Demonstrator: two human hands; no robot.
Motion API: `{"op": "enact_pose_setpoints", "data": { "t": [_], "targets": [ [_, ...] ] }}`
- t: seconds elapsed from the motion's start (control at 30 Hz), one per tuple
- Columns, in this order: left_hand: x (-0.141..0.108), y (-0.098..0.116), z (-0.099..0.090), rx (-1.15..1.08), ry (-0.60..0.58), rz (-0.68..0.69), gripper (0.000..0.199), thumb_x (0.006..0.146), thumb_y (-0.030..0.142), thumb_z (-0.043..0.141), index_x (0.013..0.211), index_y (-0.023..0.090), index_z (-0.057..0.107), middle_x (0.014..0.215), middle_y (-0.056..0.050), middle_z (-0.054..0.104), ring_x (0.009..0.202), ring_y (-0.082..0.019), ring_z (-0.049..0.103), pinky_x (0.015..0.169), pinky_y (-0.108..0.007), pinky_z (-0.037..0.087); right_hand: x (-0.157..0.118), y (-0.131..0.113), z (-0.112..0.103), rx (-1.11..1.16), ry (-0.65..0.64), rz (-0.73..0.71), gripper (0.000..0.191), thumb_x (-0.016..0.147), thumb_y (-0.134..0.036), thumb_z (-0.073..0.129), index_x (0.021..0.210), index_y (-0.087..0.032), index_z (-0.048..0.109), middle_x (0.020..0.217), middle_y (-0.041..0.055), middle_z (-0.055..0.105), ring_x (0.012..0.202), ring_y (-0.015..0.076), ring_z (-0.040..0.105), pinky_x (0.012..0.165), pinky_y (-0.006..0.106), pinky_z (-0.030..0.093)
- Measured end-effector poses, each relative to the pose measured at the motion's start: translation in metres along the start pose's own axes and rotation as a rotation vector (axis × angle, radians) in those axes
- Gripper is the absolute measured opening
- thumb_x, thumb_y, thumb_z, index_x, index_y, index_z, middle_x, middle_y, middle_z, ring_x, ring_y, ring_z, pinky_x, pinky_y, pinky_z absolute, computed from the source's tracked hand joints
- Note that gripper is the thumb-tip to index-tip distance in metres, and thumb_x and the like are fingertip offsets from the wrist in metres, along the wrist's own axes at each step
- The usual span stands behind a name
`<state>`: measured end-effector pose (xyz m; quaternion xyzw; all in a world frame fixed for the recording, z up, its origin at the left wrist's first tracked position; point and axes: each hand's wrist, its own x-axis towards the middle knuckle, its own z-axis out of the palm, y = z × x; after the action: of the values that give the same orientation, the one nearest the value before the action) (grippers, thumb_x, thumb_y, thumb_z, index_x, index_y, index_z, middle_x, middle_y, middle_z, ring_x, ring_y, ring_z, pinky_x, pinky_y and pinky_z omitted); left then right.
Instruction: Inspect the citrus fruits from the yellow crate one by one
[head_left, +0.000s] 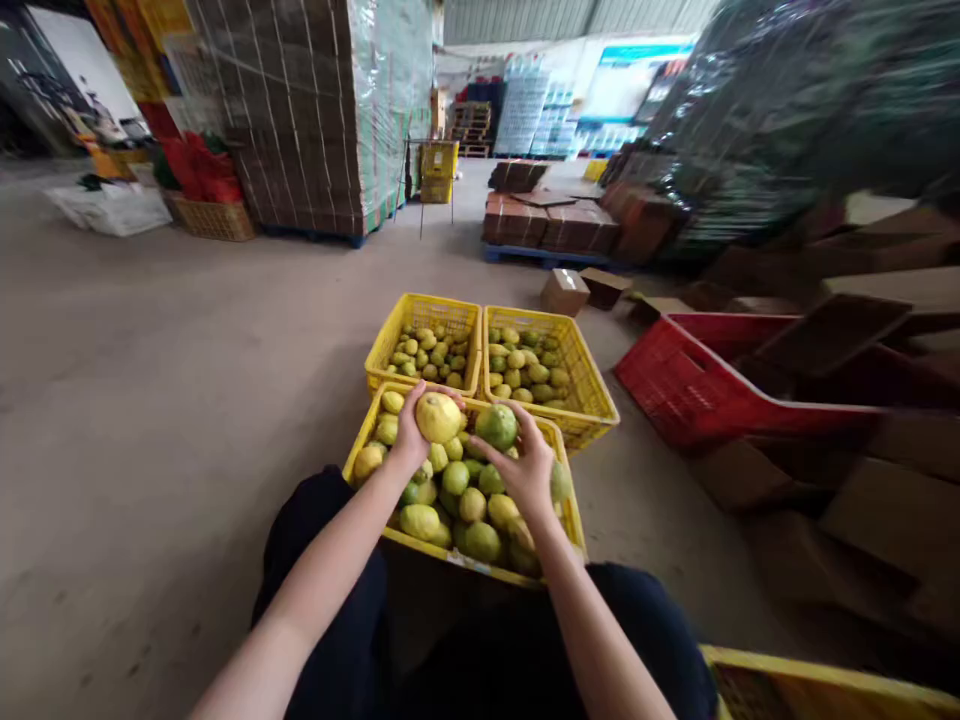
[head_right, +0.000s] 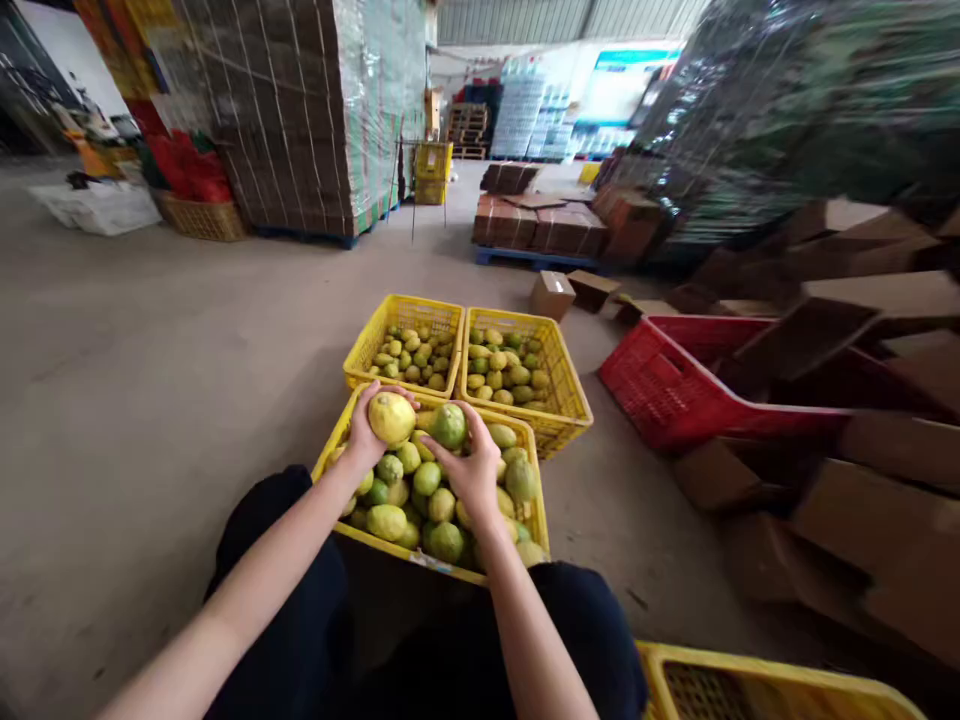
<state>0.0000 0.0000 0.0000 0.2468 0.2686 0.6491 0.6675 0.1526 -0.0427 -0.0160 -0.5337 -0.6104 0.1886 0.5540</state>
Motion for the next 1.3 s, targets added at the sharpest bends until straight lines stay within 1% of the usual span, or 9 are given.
{"op": "enact_pose_setpoints", "data": {
  "t": [0.17,0.27,0.4,0.53,0.63,0.77,0.93,1.1,1.3],
  "targets": [
    [-0.003,-0.005,-0.002,0.122,0.006,0.126,0.031,0.082,0.038,0.055,0.064,0.017,0.069,0.07,-0.007,0.071,0.081,-0.022,0.071,0.08,-0.03,0.053,-0.004,-0.002,0.006,0.017,-0.08,-0.098,0.056,0.07,-0.048,0.082,0.118,-0.026,0.066,0.118,0.0097,0.071,0.112,0.0354,0.065,0.099,0.052,0.051],
    [-0.003,-0.002,0.001,0.045,0.05,0.013,0.032,0.086,0.035,0.05,0.065,0.018,0.067,0.07,-0.007,0.07,0.082,-0.022,0.071,0.081,-0.031,0.054,-0.005,-0.005,0.009,0.073,-0.078,-0.05,0.054,0.069,-0.044,0.083,0.117,-0.027,0.064,0.117,0.0086,0.071,0.109,0.0337,0.066,0.097,0.051,0.052],
    [-0.001,0.004,0.006,-0.196,0.211,-0.306,0.029,0.088,0.04,0.054,0.076,0.017,0.067,0.072,-0.006,0.069,0.085,-0.024,0.072,0.079,-0.034,0.057,-0.005,-0.01,0.012,0.321,-0.016,0.203,0.055,0.068,-0.042,0.082,0.114,-0.025,0.058,0.107,0.0056,0.07,0.093,0.026,0.068,0.081,0.042,0.057],
    [0.002,0.004,0.005,-0.278,0.329,-0.414,0.026,0.09,0.039,0.053,0.086,0.016,0.066,0.074,-0.007,0.068,0.081,-0.024,0.071,0.073,-0.034,0.058,0.0,-0.012,0.014,0.748,-0.022,0.561,0.034,0.072,-0.044,0.073,0.094,-0.024,0.057,0.089,0.0007,0.07,0.064,0.0166,0.065,0.047,0.024,0.048],
    [0.002,0.006,0.002,-0.281,0.28,-0.421,0.026,0.092,0.038,0.051,0.093,0.017,0.066,0.079,-0.007,0.068,0.077,-0.023,0.07,0.068,-0.033,0.058,0.007,-0.011,0.012,1.021,-0.09,0.781,0.034,0.072,-0.046,0.066,0.092,-0.02,0.06,0.084,0.0046,0.072,0.047,0.0139,0.057,0.031,0.021,0.033],
    [-0.002,0.011,-0.002,-0.309,0.091,-0.498,0.029,0.093,0.041,0.049,0.101,0.02,0.067,0.088,-0.007,0.072,0.067,-0.021,0.069,0.053,-0.03,0.055,0.01,-0.013,0.009,1.302,-0.02,0.993,0.036,0.074,-0.039,0.062,0.104,-0.02,0.063,0.086,0.0071,0.074,0.055,0.0152,0.064,0.043,0.023,0.052],
    [-0.01,0.011,0.0,-0.444,0.102,-0.505,0.028,0.092,0.034,0.049,0.1,0.015,0.067,0.084,-0.008,0.072,0.081,-0.024,0.072,0.07,-0.034,0.059,0.006,-0.015,0.009,1.481,0.103,0.973,0.031,0.076,-0.034,0.059,0.106,-0.027,0.06,0.096,0.0041,0.074,0.091,0.019,0.071,0.064,0.026,0.062],
    [-0.009,0.006,0.004,-0.425,0.174,-0.439,0.03,0.094,0.024,0.046,0.115,0.021,0.067,0.087,-0.004,0.073,0.084,-0.02,0.073,0.083,-0.036,0.059,0.005,-0.008,0.01,1.454,-0.001,0.851,0.036,0.072,-0.026,0.064,0.108,-0.031,0.059,0.101,0.0006,0.073,0.077,0.0158,0.067,0.048,0.022,0.054],
    [-0.006,0.002,0.001,-0.391,0.138,-0.435,0.04,0.091,0.024,0.044,0.124,0.013,0.065,0.096,-0.013,0.073,0.09,-0.026,0.072,0.077,-0.04,0.06,0.007,-0.006,0.011,1.441,0.02,0.889,0.035,0.075,-0.026,0.06,0.11,-0.03,0.061,0.103,0.0031,0.073,0.086,0.0194,0.069,0.058,0.029,0.059]
  ]
}}
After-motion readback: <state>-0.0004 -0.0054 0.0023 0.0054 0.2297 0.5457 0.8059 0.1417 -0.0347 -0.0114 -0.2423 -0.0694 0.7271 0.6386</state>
